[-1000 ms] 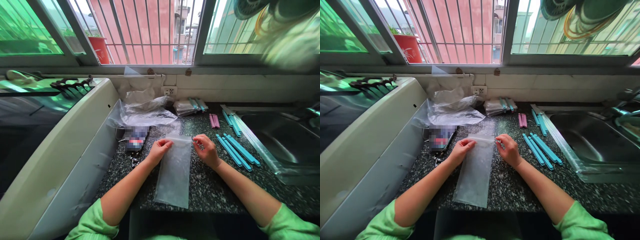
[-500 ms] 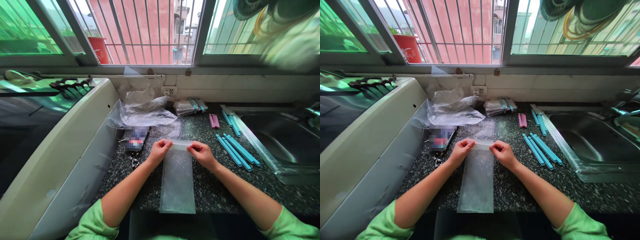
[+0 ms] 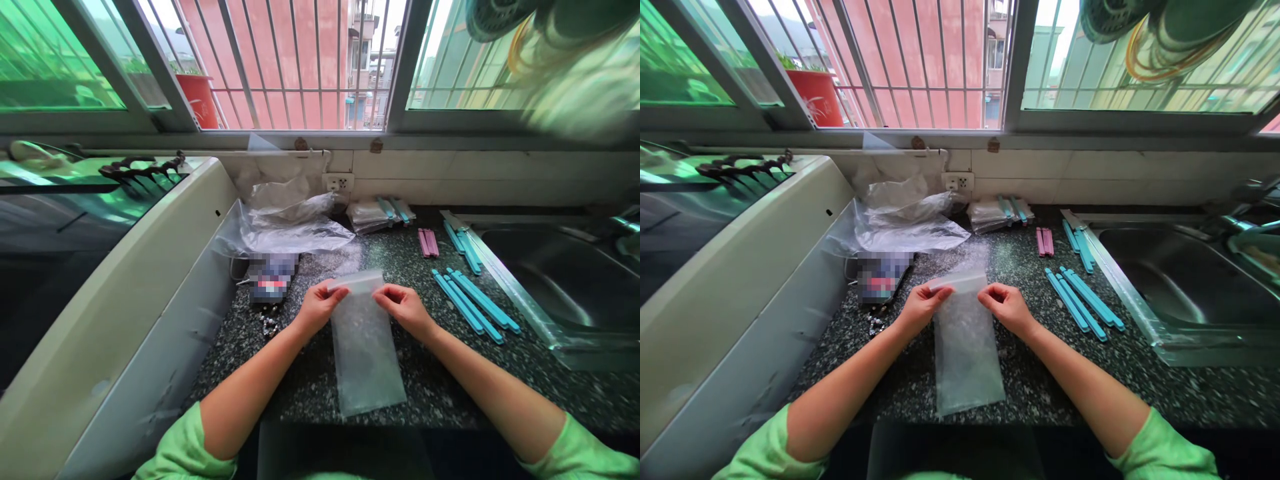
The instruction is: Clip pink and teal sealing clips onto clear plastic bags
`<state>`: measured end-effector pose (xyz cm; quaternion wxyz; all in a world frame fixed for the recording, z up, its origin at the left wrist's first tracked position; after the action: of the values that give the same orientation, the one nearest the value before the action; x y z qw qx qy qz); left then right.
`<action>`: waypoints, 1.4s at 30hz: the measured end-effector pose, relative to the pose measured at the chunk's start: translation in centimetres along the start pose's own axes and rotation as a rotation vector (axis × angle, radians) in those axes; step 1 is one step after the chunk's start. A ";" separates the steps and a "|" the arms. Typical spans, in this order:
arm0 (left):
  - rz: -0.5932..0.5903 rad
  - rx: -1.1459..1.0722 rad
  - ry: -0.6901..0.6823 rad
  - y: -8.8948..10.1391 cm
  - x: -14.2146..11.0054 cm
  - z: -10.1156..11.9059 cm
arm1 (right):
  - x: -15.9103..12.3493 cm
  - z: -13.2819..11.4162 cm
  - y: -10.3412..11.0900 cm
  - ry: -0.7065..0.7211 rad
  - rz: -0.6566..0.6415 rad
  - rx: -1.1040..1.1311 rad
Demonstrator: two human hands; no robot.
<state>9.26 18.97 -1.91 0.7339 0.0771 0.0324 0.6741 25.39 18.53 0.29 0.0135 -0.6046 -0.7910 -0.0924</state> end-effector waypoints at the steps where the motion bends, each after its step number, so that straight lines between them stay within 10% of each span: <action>1: 0.050 -0.007 -0.023 0.7 0.1 0.2 | 0.0 0.1 -0.4 -0.011 -0.034 -0.019; 9: 0.186 -0.008 -0.143 2.5 0.0 1.2 | 0.0 0.2 -0.7 0.026 -0.058 -0.132; 25: 0.363 -0.076 -0.035 5.3 -0.1 0.4 | -2.3 2.6 -3.7 -0.203 -0.543 -0.231; 32: -0.097 0.024 0.020 -1.1 -0.5 0.5 | -0.1 0.9 -0.8 -0.107 -0.176 0.083; 42: -0.346 0.110 0.042 -3.8 -1.2 -0.4 | 0.0 0.1 3.7 0.045 0.190 0.060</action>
<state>12.81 17.49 -2.99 0.8327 0.0963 0.0970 0.5365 28.91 19.47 0.63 0.0579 -0.6739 -0.7321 -0.0806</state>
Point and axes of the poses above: each hand's wrist, its own x-axis towards the middle knuckle, its own y-axis out of the back of the hand, z = x × y, the point moved 10 cm from there along x, towards the middle knuckle, and after that the axes turned 12 degrees about x, right-handed, at the moved point
